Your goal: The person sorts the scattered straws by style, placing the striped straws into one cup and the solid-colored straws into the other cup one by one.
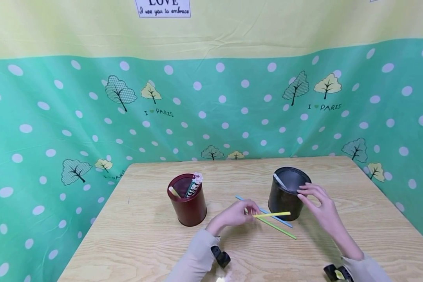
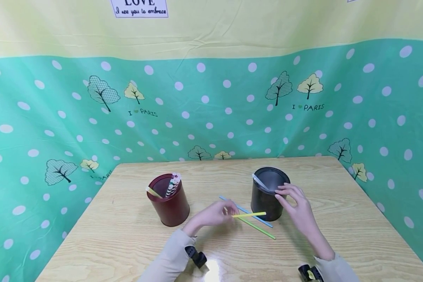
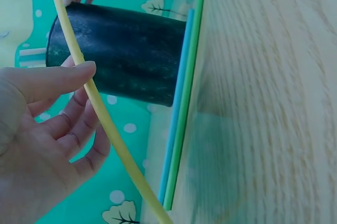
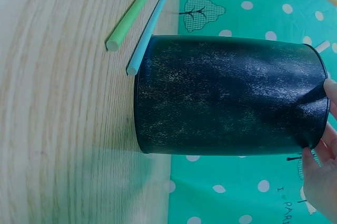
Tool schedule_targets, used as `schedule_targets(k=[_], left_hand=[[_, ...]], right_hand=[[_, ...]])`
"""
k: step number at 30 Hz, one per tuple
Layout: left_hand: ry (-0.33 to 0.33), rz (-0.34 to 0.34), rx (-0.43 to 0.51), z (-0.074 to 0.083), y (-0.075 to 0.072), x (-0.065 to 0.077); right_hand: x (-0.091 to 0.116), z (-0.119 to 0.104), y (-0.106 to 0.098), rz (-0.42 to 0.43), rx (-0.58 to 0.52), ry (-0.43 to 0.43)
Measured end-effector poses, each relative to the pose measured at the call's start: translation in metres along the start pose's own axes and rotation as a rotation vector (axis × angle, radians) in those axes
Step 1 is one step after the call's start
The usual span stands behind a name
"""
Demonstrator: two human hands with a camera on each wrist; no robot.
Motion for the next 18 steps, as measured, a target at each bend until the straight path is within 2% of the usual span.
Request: schedule_targets(k=[2, 4, 8, 10, 13, 15, 18], left_hand=[[-0.010, 0.014, 0.023, 0.002, -0.002, 0.000], [-0.025, 0.029, 0.047, 0.003, -0.003, -0.001], [-0.047, 0.056, 0.085, 0.010, -0.007, 0.000], [-0.043, 0.067, 0.111, 0.021, -0.012, 0.003], [-0.042, 0.073, 0.137, 0.036, -0.020, 0.006], [-0.045, 0.076, 0.149, 0.045, -0.024, 0.008], [-0.046, 0.096, 0.158, 0.050, -0.027, 0.008]], right_hand=[[-0.002, -0.014, -0.001, -0.007, -0.014, -0.001], [-0.003, -0.024, -0.002, -0.009, 0.021, 0.022], [-0.003, -0.024, -0.002, -0.012, 0.051, 0.036], [-0.003, -0.024, -0.002, -0.017, 0.027, 0.038], [-0.001, -0.011, -0.001, -0.014, 0.025, 0.032], [0.002, 0.007, 0.001, 0.000, 0.032, 0.025], [0.005, 0.029, 0.003, 0.010, 0.042, 0.029]])
Point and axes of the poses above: each hand's wrist, its own x-axis away from the middle knuckle, its own y-axis out of the palm, z = x × y, the point moved 5 cm from there along -x, towards the middle knuckle, and after that the axes turned 3 degrees about -x, right-handed, at the moved point
